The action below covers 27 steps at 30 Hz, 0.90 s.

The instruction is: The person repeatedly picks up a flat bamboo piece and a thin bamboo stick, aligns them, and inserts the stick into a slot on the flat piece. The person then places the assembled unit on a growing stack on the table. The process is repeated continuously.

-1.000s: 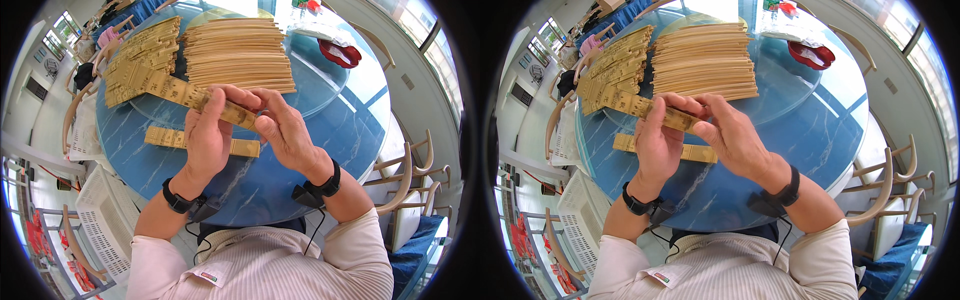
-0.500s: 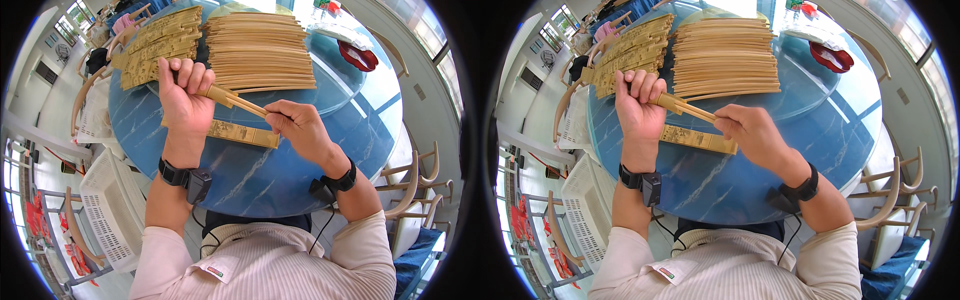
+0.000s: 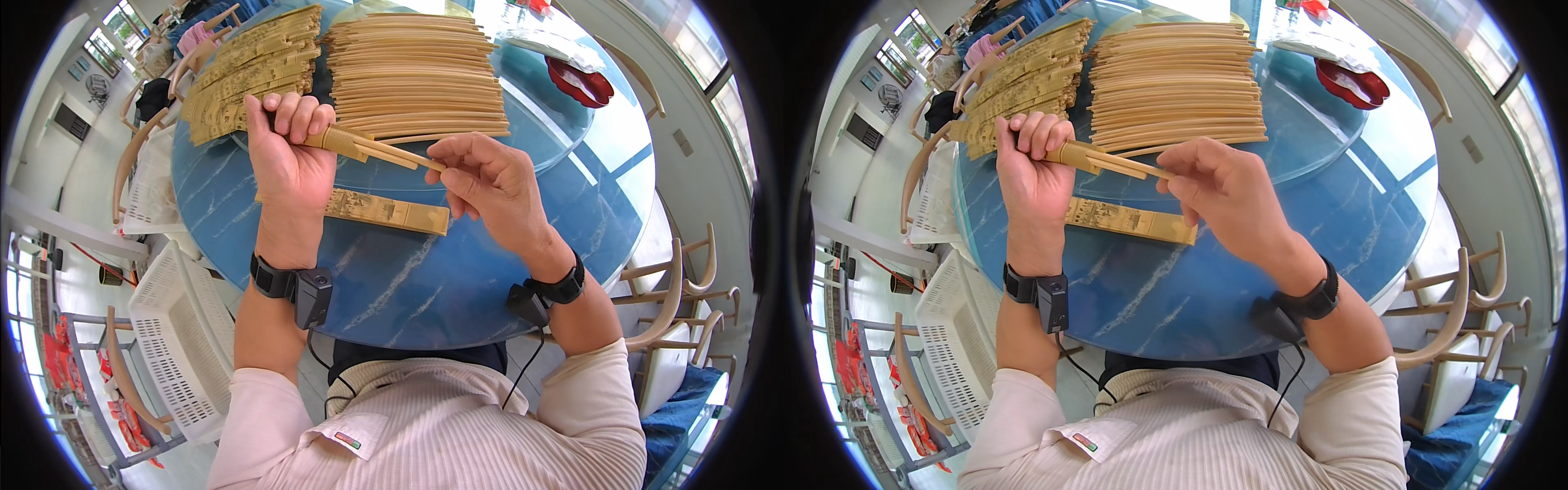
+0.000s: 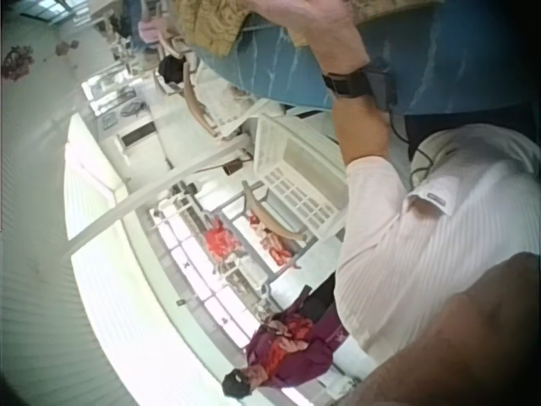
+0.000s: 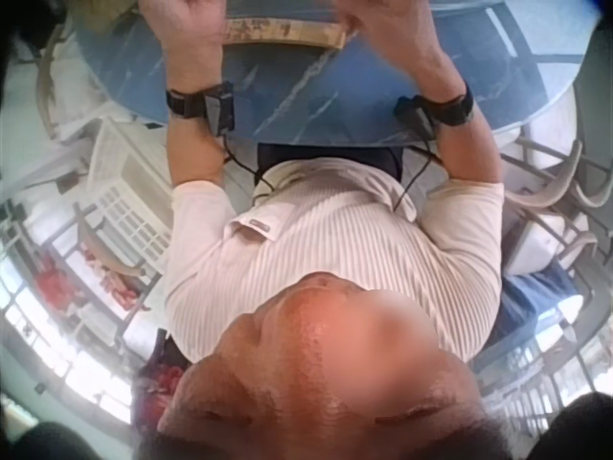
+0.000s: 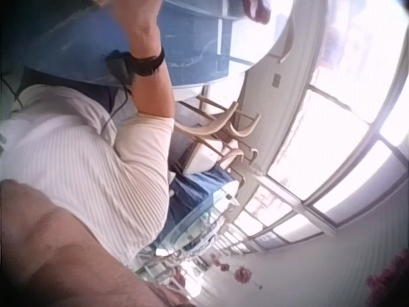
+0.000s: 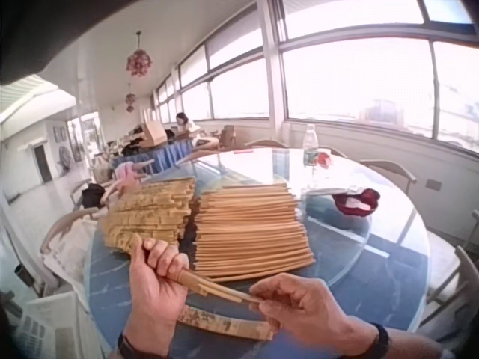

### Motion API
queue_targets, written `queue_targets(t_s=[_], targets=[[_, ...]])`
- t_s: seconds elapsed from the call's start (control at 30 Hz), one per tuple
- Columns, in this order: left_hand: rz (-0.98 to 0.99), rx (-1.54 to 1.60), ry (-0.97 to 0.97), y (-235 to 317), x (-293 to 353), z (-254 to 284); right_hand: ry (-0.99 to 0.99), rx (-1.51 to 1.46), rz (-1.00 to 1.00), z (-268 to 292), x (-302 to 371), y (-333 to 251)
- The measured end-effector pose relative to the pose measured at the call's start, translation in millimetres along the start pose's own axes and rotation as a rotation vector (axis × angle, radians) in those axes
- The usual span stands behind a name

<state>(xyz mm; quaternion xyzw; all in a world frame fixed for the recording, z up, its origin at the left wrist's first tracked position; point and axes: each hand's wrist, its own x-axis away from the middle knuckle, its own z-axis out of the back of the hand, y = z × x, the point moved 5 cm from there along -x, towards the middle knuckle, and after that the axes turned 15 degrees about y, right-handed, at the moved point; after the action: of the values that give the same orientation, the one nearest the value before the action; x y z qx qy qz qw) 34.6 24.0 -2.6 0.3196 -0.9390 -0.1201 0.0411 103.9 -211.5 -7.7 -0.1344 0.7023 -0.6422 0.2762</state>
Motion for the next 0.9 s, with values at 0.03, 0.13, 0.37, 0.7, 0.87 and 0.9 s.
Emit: queue_targets(t_s=[0.03,0.13,0.37,0.7,0.87,0.9], targets=[[0.016,0.022,0.004,1.6,-1.8,1.2,-0.004,-0.007,0.019,1.7,-1.0,-0.8],[0.048,0.041,0.005,-0.5,-1.9,-0.2,-0.024,0.048,0.063,0.8,-0.1,0.8],[0.136,0.093,-0.018,-9.4,0.5,2.1,-0.048,0.07,0.061,-3.2,0.7,4.5],[0.135,-0.066,0.033,-50.6,28.7,-3.2,-0.076,0.139,-0.043,-18.2,7.7,18.3],[0.094,-0.114,-0.002,-58.6,22.9,4.5,0.017,0.153,0.007,-16.4,9.0,20.5],[0.08,-0.118,0.016,-58.8,24.0,6.1,0.024,0.157,-0.007,-16.7,9.7,22.3]])
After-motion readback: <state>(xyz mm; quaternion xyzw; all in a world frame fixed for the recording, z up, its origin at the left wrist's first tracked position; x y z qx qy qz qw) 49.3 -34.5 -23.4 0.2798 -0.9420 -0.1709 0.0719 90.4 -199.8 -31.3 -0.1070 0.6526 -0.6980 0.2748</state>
